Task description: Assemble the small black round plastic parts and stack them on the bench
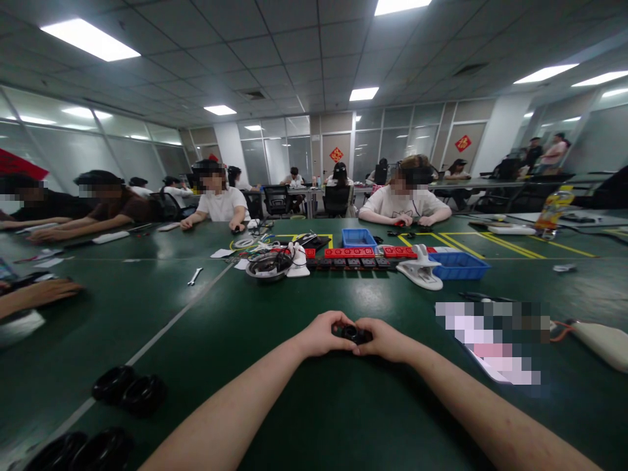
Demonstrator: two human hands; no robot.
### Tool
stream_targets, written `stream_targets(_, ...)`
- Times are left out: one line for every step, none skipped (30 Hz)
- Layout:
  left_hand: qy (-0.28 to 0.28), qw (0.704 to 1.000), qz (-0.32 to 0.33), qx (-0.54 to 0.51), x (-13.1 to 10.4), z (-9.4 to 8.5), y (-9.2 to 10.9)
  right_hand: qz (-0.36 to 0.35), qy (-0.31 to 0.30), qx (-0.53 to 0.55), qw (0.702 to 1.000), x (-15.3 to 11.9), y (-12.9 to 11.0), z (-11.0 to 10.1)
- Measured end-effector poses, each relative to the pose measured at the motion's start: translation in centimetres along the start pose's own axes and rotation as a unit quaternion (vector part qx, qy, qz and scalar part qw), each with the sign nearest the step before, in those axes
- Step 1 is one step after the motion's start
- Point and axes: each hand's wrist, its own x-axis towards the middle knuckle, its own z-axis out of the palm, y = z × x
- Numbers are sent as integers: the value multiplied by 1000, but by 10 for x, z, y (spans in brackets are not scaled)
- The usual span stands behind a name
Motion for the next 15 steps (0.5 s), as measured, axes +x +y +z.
stream_targets(-1, 1000, 1, -3, 0, 0, 0, 0, 0, 1, 1000, 0, 1, 0)
stream_targets(-2, 1000, 2, -6, 0, 0, 1, 0, 1, 3, 1000, 0, 1, 1)
stream_targets(-2, 1000, 1, -8, 0, 0, 2, 1, 1, 5, 1000, 1, 2, 1)
stream_targets(0, 1000, -1, -9, 0, 0, 2, 2, 1, 7, 1000, 1, 2, 1)
stream_targets(2, 1000, -4, -10, 0, 1, 3, 3, 1, 9, 1000, 1, 2, 1)
stream_targets(5, 1000, -8, -11, 0, 1, 4, 6, 2, 8, 1000, 1, 2, 1)
stream_targets(8, 1000, -12, -11, 0, 2, 5, 10, 4, 6, 1000, 1, 2, 1)
stream_targets(13, 1000, -15, -11, -1, 3, 6, 15, 9, 0, 1000, 1, 3, 1)
stream_targets(21, 1000, -18, -6, -1, 4, 7, 19, 15, -8, 1000, 1, 2, 2)
stream_targets(31, 999, -19, 3, -1, 5, 8, 25, 22, -19, 999, 2, 2, 2)
stream_targets(45, 999, -21, 17, -2, 7, 10, 31, 30, -33, 999, 2, 2, 4)
stream_targets(62, 997, -25, 36, -2, 8, 11, 40, 41, -51, 997, 2, 1, 5)
stream_targets(81, 995, -31, 55, -3, 10, 13, 52, 54, -74, 994, 3, -1, 8)
stream_targets(100, 991, -39, 74, -3, 12, 15, 67, 71, -102, 990, 3, -3, 11)
stream_targets(121, 987, -50, 92, -4, 14, 16, 83, 90, -134, 983, 3, -6, 14)
